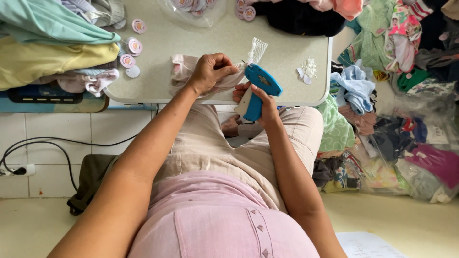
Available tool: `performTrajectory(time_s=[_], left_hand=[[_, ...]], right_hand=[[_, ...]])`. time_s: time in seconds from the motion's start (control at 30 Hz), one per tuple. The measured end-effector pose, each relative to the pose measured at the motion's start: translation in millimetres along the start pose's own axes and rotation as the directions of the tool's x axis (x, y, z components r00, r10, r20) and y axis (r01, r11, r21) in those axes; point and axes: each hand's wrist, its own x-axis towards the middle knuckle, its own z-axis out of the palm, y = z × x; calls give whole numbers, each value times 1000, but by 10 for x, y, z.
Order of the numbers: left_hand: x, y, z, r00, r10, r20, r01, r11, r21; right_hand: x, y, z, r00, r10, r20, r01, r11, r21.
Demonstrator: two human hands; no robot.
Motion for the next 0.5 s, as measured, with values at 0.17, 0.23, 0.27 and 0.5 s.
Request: performTrajectory(time_s=[0.17, 0.23, 0.27, 0.5], left_hand=[[-29, 137, 22, 999, -35, -20, 33, 996, -82], [-33, 151, 13, 999, -45, -9, 44, 994, -105], [-34, 149, 5, 999, -43, -10, 42, 995, -93], [-21, 171, 2, 1000, -24, -4, 24, 1000, -17]], right_hand=[[25, -13, 26, 1000, -16, 18, 16, 1000, 18], [29, -11, 16, 1000, -12, 20, 12, 1000, 22], [30, -11, 13, 1000, -10, 17, 10, 1000, 22], [35, -8, 8, 1000, -14, 26, 13, 999, 29]])
